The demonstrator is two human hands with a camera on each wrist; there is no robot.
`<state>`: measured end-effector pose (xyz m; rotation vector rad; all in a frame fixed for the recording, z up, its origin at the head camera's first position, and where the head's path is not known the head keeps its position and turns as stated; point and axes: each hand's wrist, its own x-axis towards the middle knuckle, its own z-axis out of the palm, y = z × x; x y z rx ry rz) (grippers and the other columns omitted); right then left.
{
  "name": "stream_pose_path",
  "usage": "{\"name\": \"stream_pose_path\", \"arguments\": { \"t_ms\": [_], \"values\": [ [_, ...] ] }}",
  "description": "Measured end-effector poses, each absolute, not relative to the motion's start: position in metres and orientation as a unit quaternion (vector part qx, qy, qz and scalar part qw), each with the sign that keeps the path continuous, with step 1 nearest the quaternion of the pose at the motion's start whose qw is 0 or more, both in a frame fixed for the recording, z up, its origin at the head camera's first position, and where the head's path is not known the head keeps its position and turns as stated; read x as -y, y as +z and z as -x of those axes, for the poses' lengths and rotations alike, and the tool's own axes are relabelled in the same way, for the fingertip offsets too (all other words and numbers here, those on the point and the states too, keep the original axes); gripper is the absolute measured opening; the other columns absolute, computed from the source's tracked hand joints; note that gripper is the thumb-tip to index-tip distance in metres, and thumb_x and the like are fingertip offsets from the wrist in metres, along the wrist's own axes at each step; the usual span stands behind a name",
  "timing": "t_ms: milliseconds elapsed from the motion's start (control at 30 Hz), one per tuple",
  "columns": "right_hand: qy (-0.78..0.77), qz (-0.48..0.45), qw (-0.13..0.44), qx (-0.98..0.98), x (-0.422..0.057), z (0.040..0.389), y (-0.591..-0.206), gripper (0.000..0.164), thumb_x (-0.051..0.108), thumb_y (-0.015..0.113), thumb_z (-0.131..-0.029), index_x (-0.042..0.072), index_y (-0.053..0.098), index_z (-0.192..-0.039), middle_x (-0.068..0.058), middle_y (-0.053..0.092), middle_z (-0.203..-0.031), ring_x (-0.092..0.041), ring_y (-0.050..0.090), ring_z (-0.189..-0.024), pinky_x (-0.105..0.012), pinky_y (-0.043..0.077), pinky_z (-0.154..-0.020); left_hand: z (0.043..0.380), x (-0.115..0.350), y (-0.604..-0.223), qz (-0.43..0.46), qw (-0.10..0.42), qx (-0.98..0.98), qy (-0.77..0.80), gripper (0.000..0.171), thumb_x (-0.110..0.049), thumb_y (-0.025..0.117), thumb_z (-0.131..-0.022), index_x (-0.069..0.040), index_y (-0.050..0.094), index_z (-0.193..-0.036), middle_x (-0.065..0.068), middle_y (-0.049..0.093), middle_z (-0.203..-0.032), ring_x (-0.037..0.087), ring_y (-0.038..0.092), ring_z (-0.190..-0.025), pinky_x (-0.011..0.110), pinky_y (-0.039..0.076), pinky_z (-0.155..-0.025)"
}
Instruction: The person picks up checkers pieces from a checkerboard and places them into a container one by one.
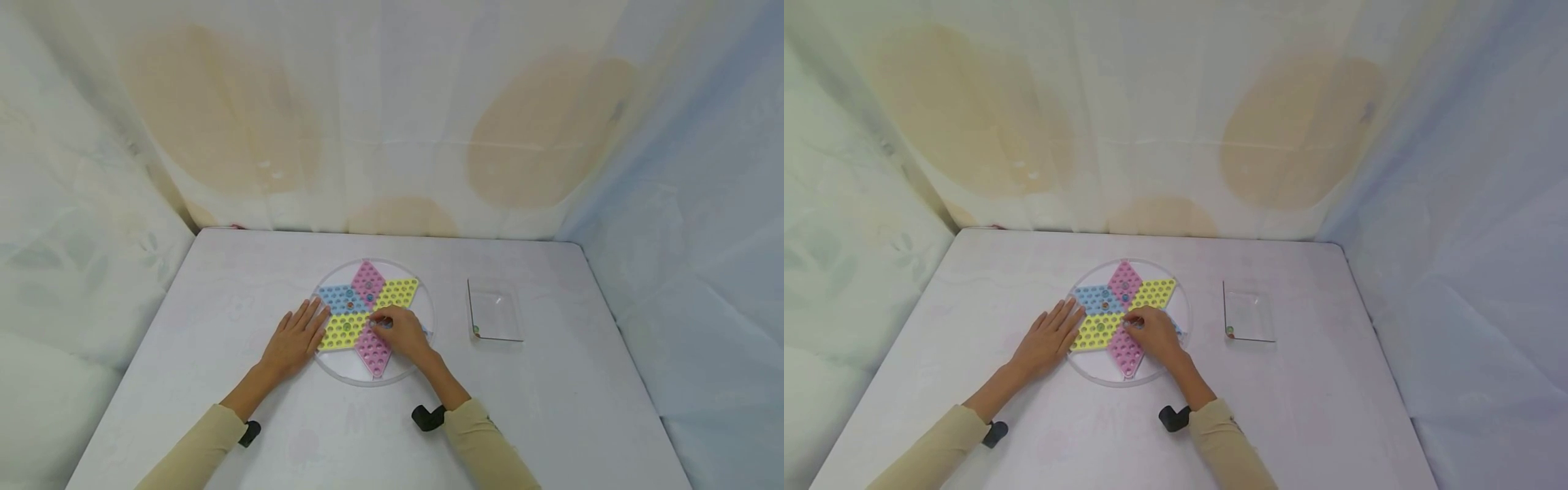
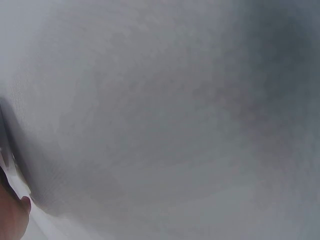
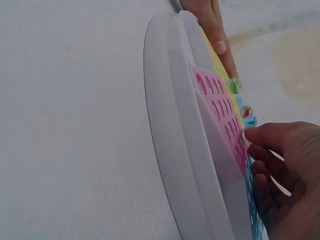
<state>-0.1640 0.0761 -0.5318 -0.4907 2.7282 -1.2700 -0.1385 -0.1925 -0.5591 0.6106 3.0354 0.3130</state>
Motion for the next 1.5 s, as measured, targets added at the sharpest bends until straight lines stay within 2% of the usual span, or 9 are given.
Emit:
{"name": "stream_pose_path", "arguments": {
  "t_ms": [500,767,1067,1500],
  "values": [
    [-0.439,0.168,0.036,-0.882,-0.093,0.163,-0.518,0.018,0.009,0.074,-0.09,0.007,0.075,-0.108,-0.003,0.072,-0.102,-0.016,0.065,-0.09,-0.03,0.055,-0.08,0.138,0.192,-0.559,-0.196,0.013,-0.975,0.1,0.06,-0.037,0.043,-0.106,-0.012,0.029,-0.159,0.01,0.016,-0.165,0.03,0.01,-0.151,0.055,0.014,-0.118],
    [-0.446,0.154,0.019,-0.881,-0.107,0.162,-0.501,0.016,0.008,0.074,-0.091,0.006,0.075,-0.107,-0.004,0.073,-0.102,-0.018,0.066,-0.091,-0.035,0.055,-0.083,0.137,0.193,-0.558,-0.196,0.011,-0.975,0.104,0.059,-0.037,0.043,-0.106,-0.012,0.03,-0.158,0.01,0.018,-0.165,0.031,0.012,-0.151,0.056,0.016,-0.117],
    [-0.451,0.153,-0.014,-0.879,-0.133,0.161,-0.486,0.018,0.007,0.075,-0.09,0.004,0.075,-0.107,-0.007,0.073,-0.102,-0.024,0.068,-0.094,-0.039,0.056,-0.085,0.137,0.194,-0.558,-0.198,0.006,-0.975,0.1,0.06,-0.037,0.044,-0.106,-0.012,0.03,-0.158,0.011,0.018,-0.165,0.031,0.012,-0.151,0.056,0.016,-0.117],
    [-0.448,0.125,-0.045,-0.884,-0.178,0.162,-0.476,0.019,0.007,0.074,-0.09,0.003,0.074,-0.109,-0.009,0.073,-0.105,-0.024,0.067,-0.096,-0.041,0.056,-0.085,0.137,0.194,-0.559,-0.198,0.005,-0.975,0.1,0.06,-0.037,0.043,-0.106,-0.011,0.03,-0.158,0.011,0.018,-0.165,0.031,0.012,-0.151,0.056,0.015,-0.118]
  ]
}}
